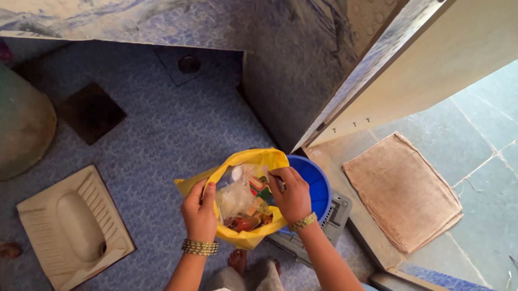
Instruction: The person stands in a tiled room and sorts items from a yellow plastic bag into a blue bucket. They repeatedly reach into the bag, pick up small objects, and place them into the bucket. The person lifts the bucket to check its contents before continuing to transfer items.
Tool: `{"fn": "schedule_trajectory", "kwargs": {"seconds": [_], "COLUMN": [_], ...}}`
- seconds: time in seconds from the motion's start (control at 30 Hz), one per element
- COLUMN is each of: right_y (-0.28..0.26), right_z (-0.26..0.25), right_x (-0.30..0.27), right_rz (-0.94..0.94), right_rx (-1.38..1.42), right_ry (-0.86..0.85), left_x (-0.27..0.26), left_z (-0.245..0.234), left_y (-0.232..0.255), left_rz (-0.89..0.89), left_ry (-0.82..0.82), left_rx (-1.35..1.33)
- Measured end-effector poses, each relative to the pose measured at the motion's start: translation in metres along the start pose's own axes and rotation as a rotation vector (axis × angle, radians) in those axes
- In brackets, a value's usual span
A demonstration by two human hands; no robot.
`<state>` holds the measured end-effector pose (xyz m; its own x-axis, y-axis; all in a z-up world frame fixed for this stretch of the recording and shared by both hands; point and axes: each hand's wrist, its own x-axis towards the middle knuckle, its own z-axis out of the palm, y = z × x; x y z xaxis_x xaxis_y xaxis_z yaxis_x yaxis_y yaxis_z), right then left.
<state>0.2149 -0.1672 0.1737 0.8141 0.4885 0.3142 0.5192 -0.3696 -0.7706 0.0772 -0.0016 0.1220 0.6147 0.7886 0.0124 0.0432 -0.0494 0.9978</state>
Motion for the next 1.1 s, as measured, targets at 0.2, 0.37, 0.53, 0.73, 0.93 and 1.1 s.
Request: {"fn": "schedule_trajectory", "kwargs": {"seconds": [0.2, 0.37, 0.53, 0.73, 0.93, 1.1], "right_y": [-0.005, -0.013, 0.002, 0.053, 0.102, 0.106], "right_z": [0.010, 0.006, -0.010, -0.003, -0.011, -0.033], "right_x": [0.009, 0.015, 0.014, 0.014, 0.015, 0.011], "right_rz": [-0.045, -0.052, -0.154, 0.707, 0.674, 0.696], "right_rx": [-0.084, -0.143, -0.393, 0.816, 0.830, 0.786], "right_ry": [-0.067, -0.129, 0.210, -0.234, -0.082, -0.108], "left_x": [0.008, 0.014, 0.019, 0.024, 0.037, 0.039], "left_z": [-0.001, -0.002, -0.007, -0.009, -0.019, -0.013], "left_y": [0.005, 0.013, 0.010, -0.005, 0.000, -0.013], "left_rz": [-0.033, -0.048, -0.006, -0.005, 0.012, 0.027], "left_ry": [0.001, 0.015, 0.005, -0.030, -0.058, -0.079], "left_rx": [0.022, -0.039, -0.144, -0.186, 0.079, 0.191]}}
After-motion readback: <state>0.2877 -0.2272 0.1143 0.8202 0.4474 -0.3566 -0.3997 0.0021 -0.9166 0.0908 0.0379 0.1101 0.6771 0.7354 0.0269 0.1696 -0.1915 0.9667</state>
